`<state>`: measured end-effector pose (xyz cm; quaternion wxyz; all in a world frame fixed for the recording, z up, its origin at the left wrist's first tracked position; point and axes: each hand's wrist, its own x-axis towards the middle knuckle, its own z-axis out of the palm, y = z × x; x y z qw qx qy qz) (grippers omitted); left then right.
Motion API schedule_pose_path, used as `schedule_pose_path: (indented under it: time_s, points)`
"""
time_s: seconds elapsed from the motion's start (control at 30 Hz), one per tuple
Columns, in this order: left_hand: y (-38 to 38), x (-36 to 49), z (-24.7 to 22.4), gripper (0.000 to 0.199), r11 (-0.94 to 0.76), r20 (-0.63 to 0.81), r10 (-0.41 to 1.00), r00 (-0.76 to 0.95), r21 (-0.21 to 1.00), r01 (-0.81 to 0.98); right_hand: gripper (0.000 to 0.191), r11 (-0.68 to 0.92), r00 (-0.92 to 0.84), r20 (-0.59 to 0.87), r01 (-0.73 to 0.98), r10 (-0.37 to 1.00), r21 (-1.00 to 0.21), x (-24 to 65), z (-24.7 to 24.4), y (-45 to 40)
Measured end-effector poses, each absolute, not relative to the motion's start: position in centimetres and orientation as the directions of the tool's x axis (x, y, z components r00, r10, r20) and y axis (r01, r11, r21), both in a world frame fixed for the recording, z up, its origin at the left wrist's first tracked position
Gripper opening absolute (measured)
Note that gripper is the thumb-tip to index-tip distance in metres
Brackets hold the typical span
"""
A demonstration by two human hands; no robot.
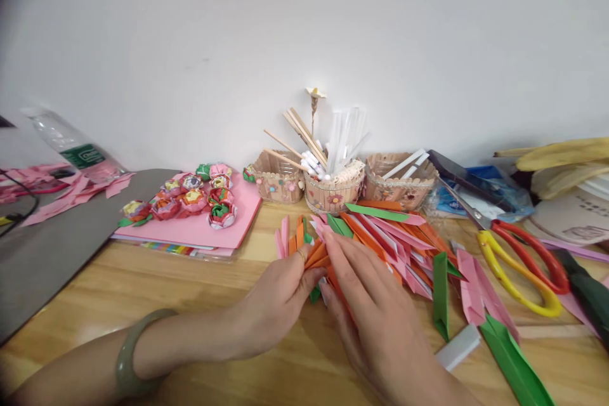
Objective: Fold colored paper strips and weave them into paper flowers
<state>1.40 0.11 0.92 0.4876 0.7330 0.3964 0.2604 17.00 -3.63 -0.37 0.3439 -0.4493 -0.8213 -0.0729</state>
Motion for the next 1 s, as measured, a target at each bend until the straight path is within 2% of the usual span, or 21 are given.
schedule_pose_path:
  time_s: [0.1, 0.2, 0.27, 0.33, 0.4, 0.47, 0.57, 0.73, 0.87, 1.0]
  points:
    - [0.1, 1.4, 0.9, 0.035, -0.263, 0.006, 0.832, 0.555, 0.885, 0.385, 0.064, 0.597, -0.381, 0.667, 0.794, 0.641, -0.12, 17.3, -1.2, -3.7]
    - [0.1, 1.4, 0.8, 0.032, -0.264, -0.002, 0.83, 0.557, 0.88, 0.396, 0.064, 0.59, -0.369, 0.668, 0.797, 0.646, -0.131, 17.6, -1.5, -3.6]
    - [0.2, 1.3, 0.8, 0.03, -0.243, -0.015, 0.817, 0.576, 0.898, 0.368, 0.061, 0.585, -0.309, 0.672, 0.778, 0.673, -0.228, 17.7, -1.2, -3.4]
    - [0.4, 1.3, 0.9, 0.032, -0.177, -0.045, 0.764, 0.643, 0.945, 0.276, 0.055, 0.562, -0.223, 0.626, 0.714, 0.748, -0.417, 17.7, -0.4, -3.2]
    - [0.6, 1.3, 1.0, 0.035, -0.028, -0.075, 0.665, 0.743, 0.992, 0.125, 0.05, 0.508, -0.158, 0.536, 0.612, 0.83, -0.606, 17.7, 0.4, -3.0]
    - [0.8, 1.3, 1.0, 0.039, 0.153, -0.07, 0.545, 0.835, 0.988, -0.017, 0.046, 0.46, -0.127, 0.469, 0.523, 0.874, -0.717, 17.7, 1.1, -3.0]
    - [1.1, 1.4, 0.7, 0.043, 0.321, -0.049, 0.425, 0.904, 0.942, -0.1, 0.035, 0.417, -0.103, 0.416, 0.441, 0.903, -0.795, 17.6, 1.7, -3.2]
    - [1.2, 1.6, 0.3, 0.043, 0.462, -0.037, 0.337, 0.941, 0.877, -0.131, 0.022, 0.329, 0.037, 0.37, 0.384, 0.928, -0.863, 17.3, 1.8, -3.5]
    - [1.2, 1.7, 0.0, 0.041, 0.57, -0.009, 0.302, 0.953, 0.803, -0.173, 0.017, 0.292, 0.114, 0.344, 0.326, 0.932, -0.899, 16.9, 1.8, -3.3]
    - [1.3, 1.7, 0.0, 0.04, 0.695, -0.049, 0.239, 0.97, 0.706, -0.136, 0.023, 0.226, 0.072, 0.261, 0.314, 0.963, -0.922, 17.0, 2.1, -2.9]
